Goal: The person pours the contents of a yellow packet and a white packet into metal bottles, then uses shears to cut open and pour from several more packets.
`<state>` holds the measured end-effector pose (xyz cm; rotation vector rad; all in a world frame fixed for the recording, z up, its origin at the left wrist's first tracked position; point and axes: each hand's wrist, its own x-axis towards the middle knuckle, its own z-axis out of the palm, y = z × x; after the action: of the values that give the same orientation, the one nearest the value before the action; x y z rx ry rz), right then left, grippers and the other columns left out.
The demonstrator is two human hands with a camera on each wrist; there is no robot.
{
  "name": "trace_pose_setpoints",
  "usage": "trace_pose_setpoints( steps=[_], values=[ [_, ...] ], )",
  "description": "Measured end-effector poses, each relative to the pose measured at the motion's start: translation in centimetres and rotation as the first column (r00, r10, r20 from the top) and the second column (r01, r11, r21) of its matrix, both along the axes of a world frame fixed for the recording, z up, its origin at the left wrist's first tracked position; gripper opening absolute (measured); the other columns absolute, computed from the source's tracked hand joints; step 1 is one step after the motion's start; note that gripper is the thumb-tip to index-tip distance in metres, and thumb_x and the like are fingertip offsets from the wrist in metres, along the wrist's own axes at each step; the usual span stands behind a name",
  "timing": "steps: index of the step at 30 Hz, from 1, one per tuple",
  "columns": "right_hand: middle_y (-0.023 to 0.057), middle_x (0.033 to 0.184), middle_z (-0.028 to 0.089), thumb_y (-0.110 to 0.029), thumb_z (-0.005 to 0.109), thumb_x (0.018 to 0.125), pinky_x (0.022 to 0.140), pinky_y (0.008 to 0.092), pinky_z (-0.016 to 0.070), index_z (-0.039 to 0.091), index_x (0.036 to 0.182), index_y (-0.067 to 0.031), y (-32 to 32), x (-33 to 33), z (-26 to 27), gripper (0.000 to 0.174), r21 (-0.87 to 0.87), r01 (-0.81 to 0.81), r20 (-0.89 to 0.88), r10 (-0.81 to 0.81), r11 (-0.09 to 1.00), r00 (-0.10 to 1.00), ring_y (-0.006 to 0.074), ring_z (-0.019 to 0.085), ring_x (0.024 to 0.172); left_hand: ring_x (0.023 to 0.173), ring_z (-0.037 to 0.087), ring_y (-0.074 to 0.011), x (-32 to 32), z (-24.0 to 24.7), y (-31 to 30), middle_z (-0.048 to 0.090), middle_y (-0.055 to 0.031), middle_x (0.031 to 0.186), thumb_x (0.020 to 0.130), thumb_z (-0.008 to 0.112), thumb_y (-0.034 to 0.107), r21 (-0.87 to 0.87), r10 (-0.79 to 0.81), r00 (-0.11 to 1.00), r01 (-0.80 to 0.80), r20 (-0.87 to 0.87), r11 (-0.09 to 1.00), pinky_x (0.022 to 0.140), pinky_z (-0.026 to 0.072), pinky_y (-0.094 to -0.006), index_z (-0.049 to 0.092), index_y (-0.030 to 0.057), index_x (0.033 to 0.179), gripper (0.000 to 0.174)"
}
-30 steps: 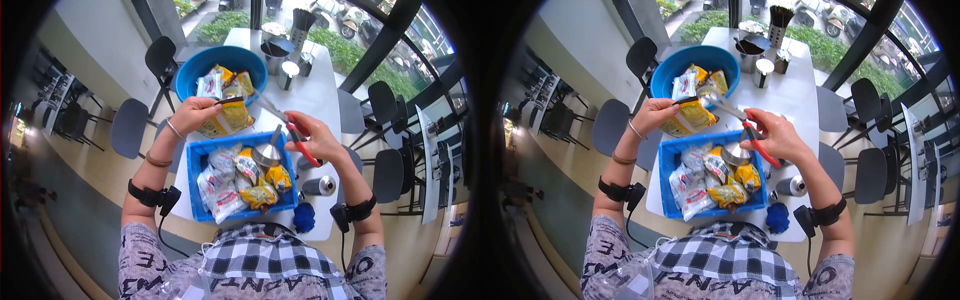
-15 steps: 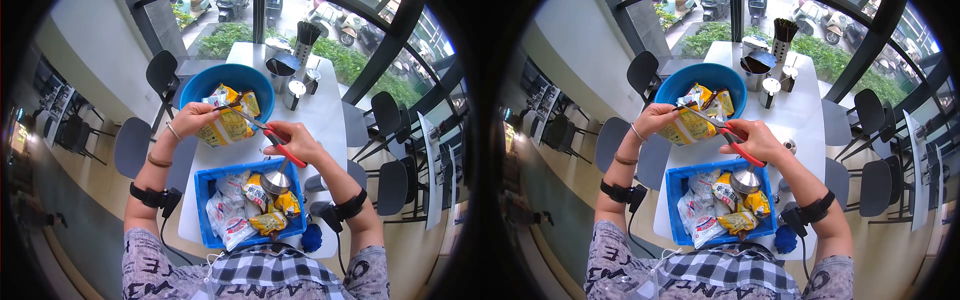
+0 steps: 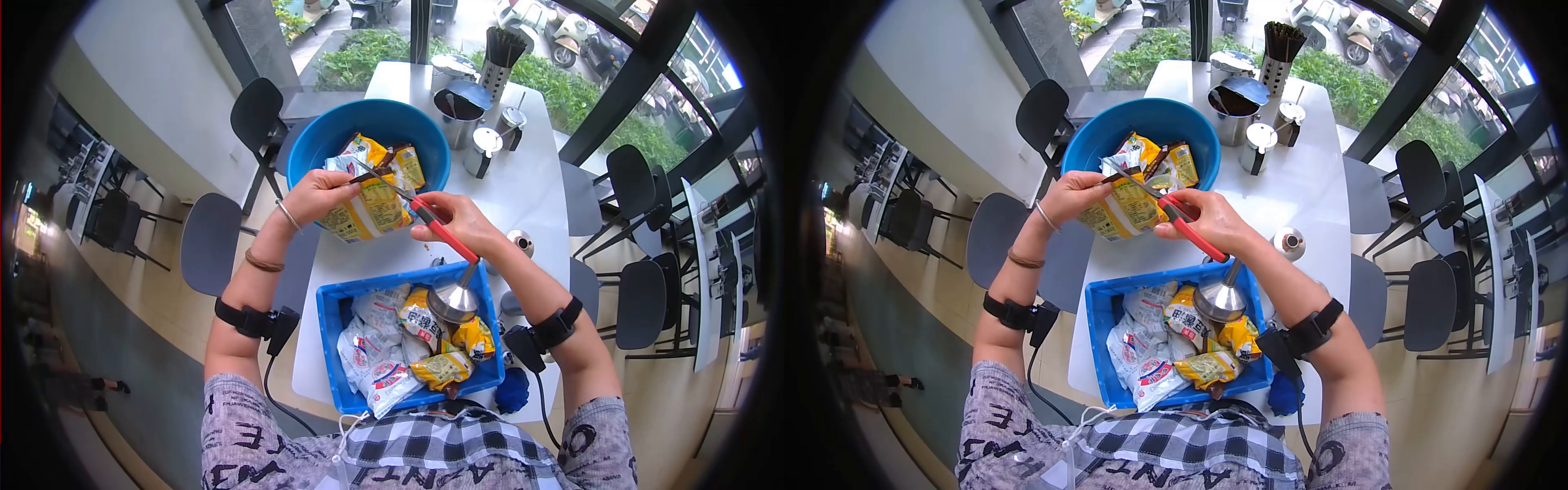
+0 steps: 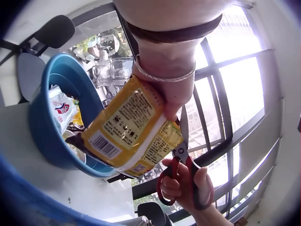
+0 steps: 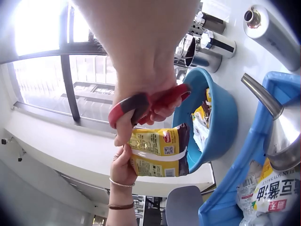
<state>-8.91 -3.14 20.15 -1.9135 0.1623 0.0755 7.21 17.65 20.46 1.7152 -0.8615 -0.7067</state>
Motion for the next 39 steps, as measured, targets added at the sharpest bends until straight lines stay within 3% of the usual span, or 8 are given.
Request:
trace_pose_setpoints(
  steps=[11,13,18,25,29,31,35,39],
  values=[
    [0.0019,0.061,0.052,-0.051,0.066,0.069,0.046,0.0220,0.0439,0.056,0.106,0.0013,-0.4,3.1,-2.7,0.065,0.266,0.088,-0.324,0.003,0.960,0.946,0.0102,0.052,0.053,0.066,0.050,-0.0041,0.3,-0.7,1.8,0.060,0.0014,0.072,0.082,0.058,0.015,0.053,0.120,0.985,-0.127,0.127,0.990,0.060,0.0441,-0.0215,0.064,-0.0020,0.087,0.019],
    [0.0039,0.059,0.054,-0.057,0.063,0.067,0.048,0.0238,0.0459,0.059,0.093,0.0019,-0.5,3.1,-3.5,0.065,-0.097,0.037,-0.317,-0.066,0.995,0.946,0.0126,0.055,0.052,0.063,0.054,-0.0066,0.1,-0.6,2.1,0.062,-0.0033,0.070,0.081,0.059,0.013,0.036,0.134,0.974,-0.143,0.180,0.989,0.057,0.0445,-0.0222,0.065,0.0000,0.087,0.016],
    [0.0133,0.069,0.063,-0.051,0.069,0.061,0.060,0.0353,0.0486,0.062,0.075,-0.0051,4.4,-3.5,-4.5,0.048,-0.573,-0.057,-0.158,-0.042,0.818,0.987,0.0269,0.063,0.068,0.057,0.060,-0.0186,-3.2,2.5,2.2,0.063,-0.0087,0.071,0.078,0.058,0.013,0.039,0.100,0.488,-0.266,0.867,0.963,0.050,0.0453,-0.0258,0.065,0.0054,0.077,0.011],
    [0.0156,0.084,0.059,-0.024,0.066,0.068,0.064,0.0370,0.0496,0.049,0.102,0.0011,11.9,-7.3,-12.8,0.046,-0.640,0.041,0.155,0.076,0.767,0.985,0.0290,0.061,0.077,0.050,0.056,-0.0235,-6.0,5.1,2.1,0.060,-0.0061,0.063,0.078,0.056,0.024,0.187,-0.094,0.231,-0.424,0.968,0.886,0.043,0.0418,-0.0303,0.061,0.0066,0.064,0.022],
    [0.0134,0.084,0.060,-0.018,0.061,0.072,0.066,0.0356,0.0491,0.046,0.113,0.0007,11.5,-6.4,-10.1,0.048,-0.844,-0.166,-0.094,0.163,0.510,0.982,0.0259,0.061,0.078,0.046,0.055,-0.0202,-7.6,4.5,1.8,0.058,-0.0068,0.054,0.075,0.057,0.024,0.110,0.113,0.533,-0.368,0.839,0.923,0.043,0.0422,-0.0301,0.062,0.0042,0.061,0.024],
    [0.0174,0.090,0.059,-0.011,0.054,0.072,0.064,0.0373,0.0482,0.043,0.120,-0.0012,11.0,-6.5,-8.4,0.050,-0.761,-0.332,-0.304,0.146,0.557,0.941,0.0268,0.060,0.083,0.043,0.052,-0.0122,-8.4,3.8,1.6,0.056,-0.0039,0.050,0.076,0.058,0.020,0.013,0.300,0.877,-0.328,0.375,0.945,0.041,0.0390,-0.0258,0.061,0.0010,0.061,0.024],
    [0.0231,0.125,0.040,-0.034,0.075,0.062,0.091,0.0404,0.0377,0.021,0.130,0.0035,8.0,-12.9,-5.0,0.095,-0.446,0.143,0.289,-0.009,0.883,0.957,0.0361,0.042,0.113,0.045,0.050,-0.0063,-15.0,6.3,-0.1,0.056,-0.0020,0.054,0.079,0.058,0.019,-0.030,0.402,0.904,-0.410,-0.144,0.912,0.040,0.0366,-0.0190,0.062,0.0001,0.066,0.023],
    [0.0202,0.134,0.030,-0.027,0.078,0.059,0.101,0.0403,0.0251,0.019,0.133,0.0003,6.2,-18.5,-0.9,0.099,-0.118,0.302,0.552,-0.191,0.946,0.812,0.0357,0.028,0.124,0.046,0.052,-0.0095,-21.3,6.2,-2.7,0.059,-0.0064,0.059,0.081,0.057,0.021,-0.080,0.263,0.912,-0.302,-0.315,0.950,0.046,0.0409,-0.0192,0.061,-0.0001,0.072,0.024]
  ],
)
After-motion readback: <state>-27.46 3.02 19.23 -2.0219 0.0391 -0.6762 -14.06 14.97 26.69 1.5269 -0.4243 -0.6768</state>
